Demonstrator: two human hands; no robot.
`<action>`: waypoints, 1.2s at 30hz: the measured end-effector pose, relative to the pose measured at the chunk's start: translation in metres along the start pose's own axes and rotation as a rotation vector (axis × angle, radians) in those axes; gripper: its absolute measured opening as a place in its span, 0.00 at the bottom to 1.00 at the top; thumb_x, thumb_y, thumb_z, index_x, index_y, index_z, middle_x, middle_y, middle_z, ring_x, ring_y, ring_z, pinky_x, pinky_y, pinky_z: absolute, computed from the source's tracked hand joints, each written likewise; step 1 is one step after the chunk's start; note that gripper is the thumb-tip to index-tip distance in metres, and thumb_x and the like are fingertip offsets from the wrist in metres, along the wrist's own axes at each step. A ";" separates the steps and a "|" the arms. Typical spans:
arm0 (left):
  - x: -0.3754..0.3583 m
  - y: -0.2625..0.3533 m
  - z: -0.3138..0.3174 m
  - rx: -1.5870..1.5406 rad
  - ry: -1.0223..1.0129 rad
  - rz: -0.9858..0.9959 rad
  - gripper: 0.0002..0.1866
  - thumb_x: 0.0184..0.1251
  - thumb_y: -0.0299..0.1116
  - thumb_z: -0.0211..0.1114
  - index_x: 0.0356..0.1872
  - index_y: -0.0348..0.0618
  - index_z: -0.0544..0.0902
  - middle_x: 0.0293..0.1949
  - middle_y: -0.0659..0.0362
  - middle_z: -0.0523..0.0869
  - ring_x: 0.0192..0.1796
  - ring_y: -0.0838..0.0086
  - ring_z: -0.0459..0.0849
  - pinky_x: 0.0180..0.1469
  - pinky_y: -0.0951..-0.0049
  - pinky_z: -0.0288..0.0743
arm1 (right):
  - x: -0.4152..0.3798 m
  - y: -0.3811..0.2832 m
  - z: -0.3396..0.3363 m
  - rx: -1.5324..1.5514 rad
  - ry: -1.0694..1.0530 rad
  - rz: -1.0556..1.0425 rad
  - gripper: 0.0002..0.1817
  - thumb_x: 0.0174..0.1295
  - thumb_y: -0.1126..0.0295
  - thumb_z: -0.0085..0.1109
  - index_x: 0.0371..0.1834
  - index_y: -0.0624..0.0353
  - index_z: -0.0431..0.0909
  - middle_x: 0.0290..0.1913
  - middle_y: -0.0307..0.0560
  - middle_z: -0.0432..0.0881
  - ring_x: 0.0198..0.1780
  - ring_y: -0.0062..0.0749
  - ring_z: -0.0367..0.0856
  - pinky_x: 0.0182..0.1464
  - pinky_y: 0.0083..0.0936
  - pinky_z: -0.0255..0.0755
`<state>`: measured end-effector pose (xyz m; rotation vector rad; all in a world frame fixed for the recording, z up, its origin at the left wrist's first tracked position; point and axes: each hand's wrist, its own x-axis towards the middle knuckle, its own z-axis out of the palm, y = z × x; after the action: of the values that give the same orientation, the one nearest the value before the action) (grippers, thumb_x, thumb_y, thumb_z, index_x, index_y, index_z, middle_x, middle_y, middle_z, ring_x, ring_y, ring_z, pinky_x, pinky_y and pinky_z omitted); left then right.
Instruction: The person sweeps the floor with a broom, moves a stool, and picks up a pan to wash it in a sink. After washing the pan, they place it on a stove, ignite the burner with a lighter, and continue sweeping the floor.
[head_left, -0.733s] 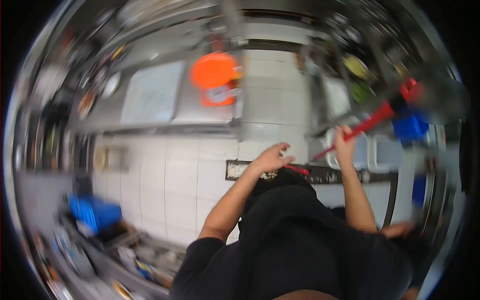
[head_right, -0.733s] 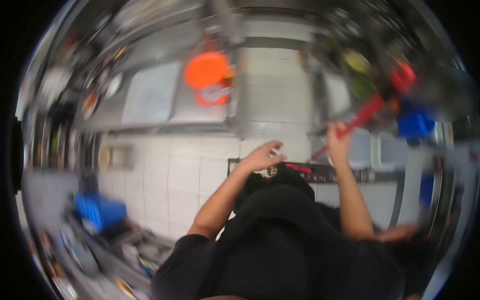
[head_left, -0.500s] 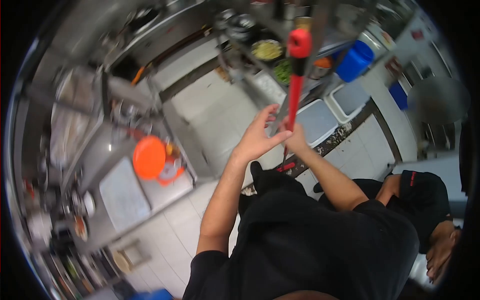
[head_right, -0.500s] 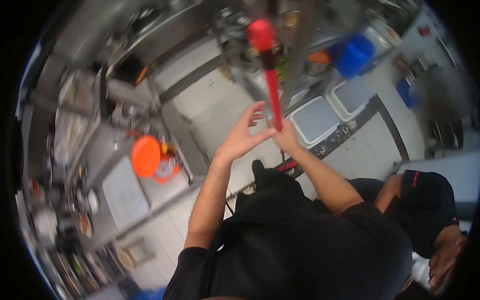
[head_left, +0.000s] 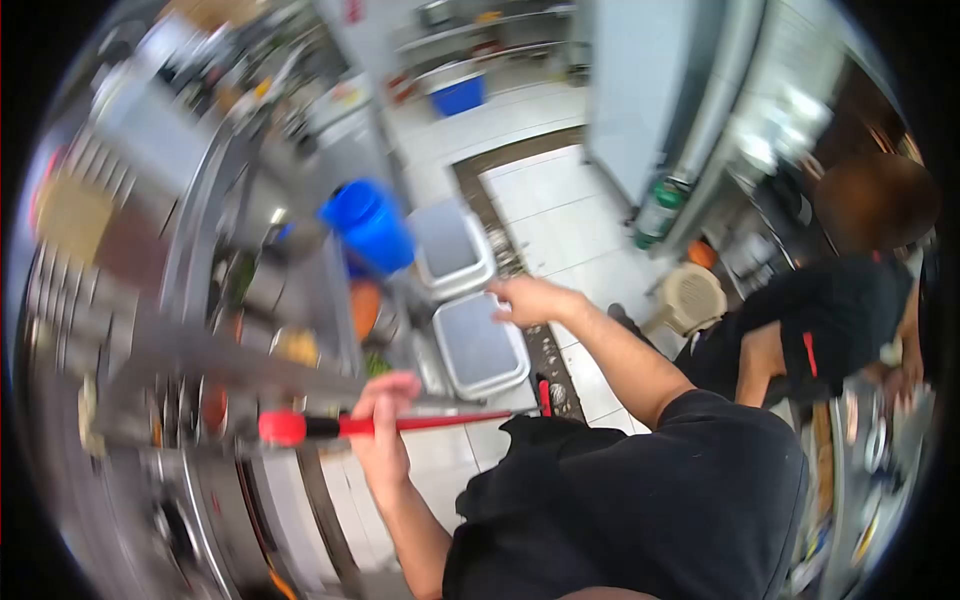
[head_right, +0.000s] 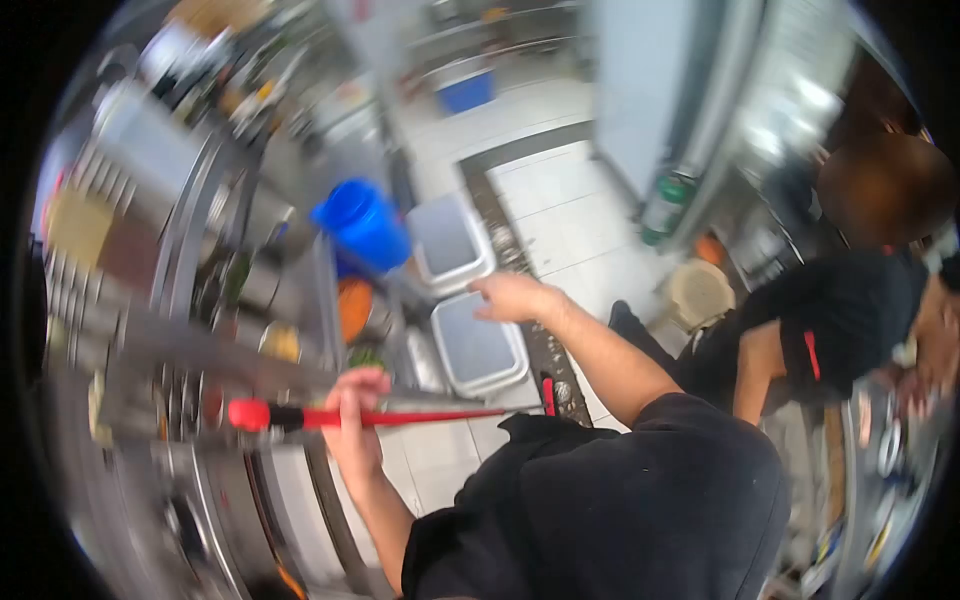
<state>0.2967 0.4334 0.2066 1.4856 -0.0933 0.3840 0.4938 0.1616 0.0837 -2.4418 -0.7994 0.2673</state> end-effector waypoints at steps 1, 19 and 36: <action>0.007 -0.005 0.005 -0.106 -0.025 -0.035 0.17 0.79 0.36 0.58 0.30 0.35 0.76 0.44 0.45 0.86 0.44 0.62 0.85 0.55 0.60 0.78 | -0.009 0.002 -0.050 0.044 0.204 0.072 0.33 0.64 0.56 0.67 0.71 0.56 0.71 0.46 0.51 0.87 0.44 0.50 0.87 0.49 0.43 0.79; 0.024 -0.016 0.025 -0.251 -0.782 -0.012 0.12 0.76 0.30 0.59 0.30 0.38 0.76 0.36 0.48 0.86 0.37 0.64 0.85 0.47 0.63 0.80 | -0.293 -0.149 -0.312 0.140 1.887 0.127 0.45 0.75 0.64 0.54 0.83 0.69 0.34 0.46 0.52 0.89 0.33 0.26 0.85 0.37 0.25 0.83; -0.020 -0.011 0.021 0.302 -0.605 -0.056 0.10 0.72 0.24 0.61 0.28 0.35 0.79 0.35 0.52 0.87 0.37 0.67 0.85 0.44 0.68 0.78 | 0.105 -0.210 -0.116 0.421 0.410 -0.269 0.33 0.71 0.67 0.45 0.78 0.69 0.57 0.50 0.60 0.86 0.50 0.51 0.86 0.56 0.43 0.75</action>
<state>0.2852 0.4085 0.1926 1.8603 -0.4906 -0.1149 0.5159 0.3137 0.2954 -1.8806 -0.7810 -0.1520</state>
